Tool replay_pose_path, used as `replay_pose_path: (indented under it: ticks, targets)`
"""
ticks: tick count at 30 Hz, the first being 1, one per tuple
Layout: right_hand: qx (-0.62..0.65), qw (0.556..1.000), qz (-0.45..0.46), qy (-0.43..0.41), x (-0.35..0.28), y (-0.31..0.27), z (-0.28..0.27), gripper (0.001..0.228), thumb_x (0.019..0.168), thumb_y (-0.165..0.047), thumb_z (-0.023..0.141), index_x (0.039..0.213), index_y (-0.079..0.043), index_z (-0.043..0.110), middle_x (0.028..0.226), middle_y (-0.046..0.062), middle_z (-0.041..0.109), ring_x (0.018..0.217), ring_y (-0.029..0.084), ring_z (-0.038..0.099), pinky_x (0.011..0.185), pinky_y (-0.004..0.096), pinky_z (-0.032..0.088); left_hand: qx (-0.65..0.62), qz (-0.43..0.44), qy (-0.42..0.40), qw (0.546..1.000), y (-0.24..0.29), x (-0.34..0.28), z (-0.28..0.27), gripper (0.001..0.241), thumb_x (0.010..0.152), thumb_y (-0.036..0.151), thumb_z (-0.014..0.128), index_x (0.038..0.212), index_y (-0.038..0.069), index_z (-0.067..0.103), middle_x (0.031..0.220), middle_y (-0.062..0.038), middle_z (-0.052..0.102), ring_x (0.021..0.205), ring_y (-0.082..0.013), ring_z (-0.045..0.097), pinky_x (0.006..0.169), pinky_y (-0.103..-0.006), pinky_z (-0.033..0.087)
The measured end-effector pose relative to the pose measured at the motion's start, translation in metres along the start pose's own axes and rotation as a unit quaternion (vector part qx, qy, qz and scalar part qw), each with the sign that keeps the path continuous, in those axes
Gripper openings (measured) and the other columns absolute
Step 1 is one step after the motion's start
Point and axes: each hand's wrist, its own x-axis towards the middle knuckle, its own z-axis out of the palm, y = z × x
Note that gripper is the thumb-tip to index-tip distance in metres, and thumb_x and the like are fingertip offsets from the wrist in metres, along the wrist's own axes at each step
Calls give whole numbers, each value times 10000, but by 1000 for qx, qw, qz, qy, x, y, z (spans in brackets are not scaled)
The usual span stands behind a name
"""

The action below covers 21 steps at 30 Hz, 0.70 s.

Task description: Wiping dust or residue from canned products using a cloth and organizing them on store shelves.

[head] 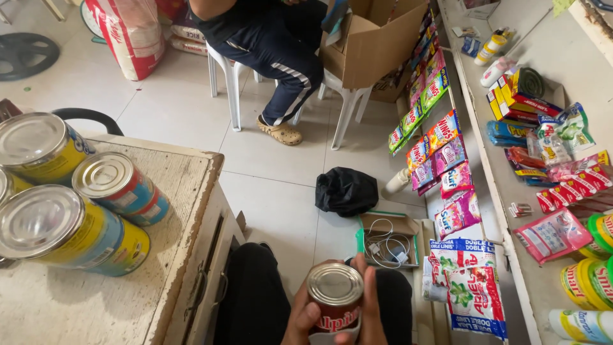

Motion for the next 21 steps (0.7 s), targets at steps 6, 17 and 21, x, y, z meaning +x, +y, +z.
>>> replay_pose_path:
  ticks: [6, 17, 21]
  targets:
    - [113, 991, 57, 50, 36, -18, -26, 992, 1034, -776, 397, 1641, -78, 39, 1696, 247, 223, 1554, 436, 326, 1243, 549, 321, 42, -4, -110, 993, -14, 6, 1, 867, 886, 580, 603, 1466, -24, 379, 1382, -190, 522, 1302, -288, 497, 1106, -415, 341]
    - [7, 987, 157, 6, 43, -36, -20, 951, 996, -721, 245, 1613, -16, 84, 1625, 226, 400, 1580, 373, 254, 1250, 547, 188, 9, 23, -66, 998, -16, 6, 1, 933, 888, 632, 603, 1496, -23, 335, 1470, -215, 479, 1394, -336, 447, 1134, -467, 318]
    - [11, 989, 144, 5, 41, -34, -23, 999, 992, -740, 298, 1607, 21, 98, 1612, 270, 397, 1567, 382, 275, 1248, 531, 171, 42, 63, -75, 994, -24, 14, -2, 1029, 919, 745, 613, 1501, -48, 310, 1475, -221, 444, 1392, -324, 432, 1144, -460, 312]
